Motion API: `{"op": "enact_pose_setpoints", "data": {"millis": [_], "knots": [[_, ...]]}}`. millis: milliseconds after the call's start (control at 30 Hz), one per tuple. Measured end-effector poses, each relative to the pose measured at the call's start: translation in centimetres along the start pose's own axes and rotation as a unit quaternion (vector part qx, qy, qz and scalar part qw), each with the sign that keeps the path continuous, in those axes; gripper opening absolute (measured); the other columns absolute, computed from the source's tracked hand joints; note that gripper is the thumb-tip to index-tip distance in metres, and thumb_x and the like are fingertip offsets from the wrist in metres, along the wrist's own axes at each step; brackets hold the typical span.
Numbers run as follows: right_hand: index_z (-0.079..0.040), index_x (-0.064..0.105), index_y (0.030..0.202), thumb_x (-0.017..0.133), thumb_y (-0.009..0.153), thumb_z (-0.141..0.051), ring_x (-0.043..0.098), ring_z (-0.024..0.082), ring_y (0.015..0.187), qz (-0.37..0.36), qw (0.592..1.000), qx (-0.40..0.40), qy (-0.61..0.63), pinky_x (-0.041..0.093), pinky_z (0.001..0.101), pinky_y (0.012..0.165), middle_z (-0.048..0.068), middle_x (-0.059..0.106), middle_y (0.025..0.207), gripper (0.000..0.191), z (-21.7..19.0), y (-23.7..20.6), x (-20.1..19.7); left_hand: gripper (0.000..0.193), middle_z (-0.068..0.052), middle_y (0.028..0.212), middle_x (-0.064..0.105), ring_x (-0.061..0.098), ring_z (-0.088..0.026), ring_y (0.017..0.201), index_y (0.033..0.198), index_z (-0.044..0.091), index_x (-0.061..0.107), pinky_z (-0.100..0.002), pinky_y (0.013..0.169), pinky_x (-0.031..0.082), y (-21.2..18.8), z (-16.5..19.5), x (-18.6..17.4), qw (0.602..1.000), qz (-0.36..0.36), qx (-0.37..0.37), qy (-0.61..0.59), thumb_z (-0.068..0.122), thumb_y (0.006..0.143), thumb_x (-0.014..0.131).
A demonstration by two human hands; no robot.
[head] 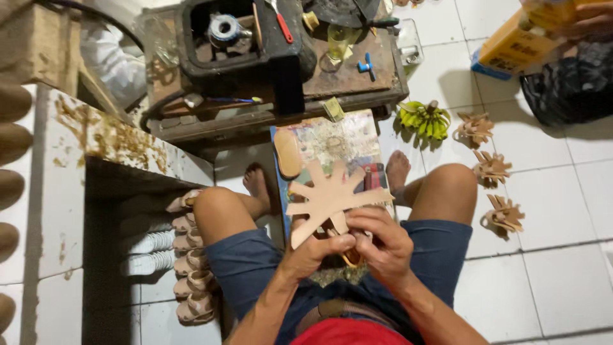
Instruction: The person sits on the floor and assembles sandals by hand. They pick up a sole and a star-shaped upper, wrap the upper around the sole, and then use a sanding tool to smooth the edges of the assembled sandal. The finished sandal is placed on a nearby shelf.
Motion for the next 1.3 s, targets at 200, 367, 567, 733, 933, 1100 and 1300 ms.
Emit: {"op": "enact_pose_setpoints", "data": {"millis": [200, 367, 567, 733, 933, 1100, 1300], "knots": [[0.001, 0.071, 0.108, 0.069, 0.081, 0.007, 0.067, 0.025, 0.104, 0.020, 0.996, -0.045, -0.072, 0.053, 0.0339, 0.092, 0.014, 0.072, 0.113, 0.028, -3.7, 0.7, 0.5, 0.052, -0.008, 0.105, 0.069, 0.066, -0.019, 0.096, 0.123, -0.003, 0.066, -0.033, 0.084, 0.057, -1.0, -0.8, -0.7, 0.999, -0.022, -0.033, 0.033, 0.012, 0.077, 0.085], [0.003, 0.057, 0.116, 0.083, 0.071, -0.012, 0.055, 0.029, 0.106, 0.088, 0.946, -0.121, -0.286, 0.047, 0.0387, 0.091, 0.024, 0.059, 0.110, 0.054, -8.2, 1.3, -2.1, 0.068, -0.017, 0.149, 0.056, 0.045, -0.031, 0.141, 0.139, 0.004, 0.063, -0.044, 0.119, 0.037, -2.6, 0.4, -0.9, 0.966, -0.093, 0.112, 0.215, 0.026, 0.078, 0.084], [0.002, 0.063, 0.106, 0.091, 0.071, -0.012, 0.063, 0.013, 0.073, -0.140, 0.896, 0.421, -0.002, 0.052, 0.0334, 0.063, 0.008, 0.070, 0.083, 0.047, -2.0, 1.4, -2.0, 0.072, -0.020, 0.160, 0.044, 0.032, -0.039, 0.155, 0.143, 0.010, 0.066, -0.050, 0.126, 0.030, -4.6, -1.4, -0.4, 0.936, -0.138, 0.094, 0.310, 0.038, 0.079, 0.086], [0.003, 0.076, 0.096, 0.083, 0.079, -0.010, 0.070, 0.011, 0.077, -0.122, 0.870, 0.458, 0.133, 0.057, 0.0296, 0.070, 0.008, 0.078, 0.086, 0.023, -0.8, -1.5, -1.3, 0.086, -0.018, 0.151, 0.041, 0.040, -0.035, 0.147, 0.147, 0.006, 0.055, -0.046, 0.122, 0.033, -6.4, -1.9, -0.5, 0.975, -0.111, 0.032, 0.192, 0.041, 0.074, 0.086], [0.004, 0.076, 0.094, 0.083, 0.081, -0.009, 0.069, 0.011, 0.079, -0.127, 0.854, 0.477, 0.165, 0.057, 0.0297, 0.073, 0.007, 0.077, 0.088, 0.020, 0.2, -4.8, -1.0, 0.100, -0.014, 0.141, 0.043, 0.042, -0.030, 0.140, 0.150, 0.008, 0.040, -0.041, 0.117, 0.037, -8.5, -2.4, -0.4, 0.989, -0.085, -0.075, 0.099, 0.039, 0.067, 0.089], [0.004, 0.075, 0.092, 0.084, 0.076, -0.007, 0.070, 0.013, 0.079, -0.112, 0.830, 0.512, 0.192, 0.057, 0.0306, 0.073, 0.007, 0.076, 0.087, 0.022, -1.0, -7.5, -0.9, 0.088, -0.017, 0.154, 0.040, 0.041, -0.032, 0.148, 0.152, 0.004, 0.052, -0.044, 0.123, 0.037, -10.9, -2.2, 0.2, 0.961, -0.147, 0.033, 0.233, 0.030, 0.076, 0.088], [-0.006, 0.061, 0.127, 0.093, 0.075, -0.006, 0.067, 0.015, 0.101, -0.091, 0.871, 0.461, 0.142, 0.057, 0.0310, 0.085, 0.008, 0.065, 0.111, 0.061, -4.5, -8.9, -0.7, 0.084, -0.016, 0.150, 0.042, 0.043, -0.029, 0.144, 0.150, 0.004, 0.051, -0.042, 0.120, 0.039, -10.9, -3.9, 1.5, 0.969, -0.085, 0.077, 0.217, 0.030, 0.079, 0.086]]}}
Point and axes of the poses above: each hand's wrist, its own y-axis towards the middle knuckle, its own x-axis out of the palm, z = x × y, the point moved 3 cm from there along y, towards the middle knuckle
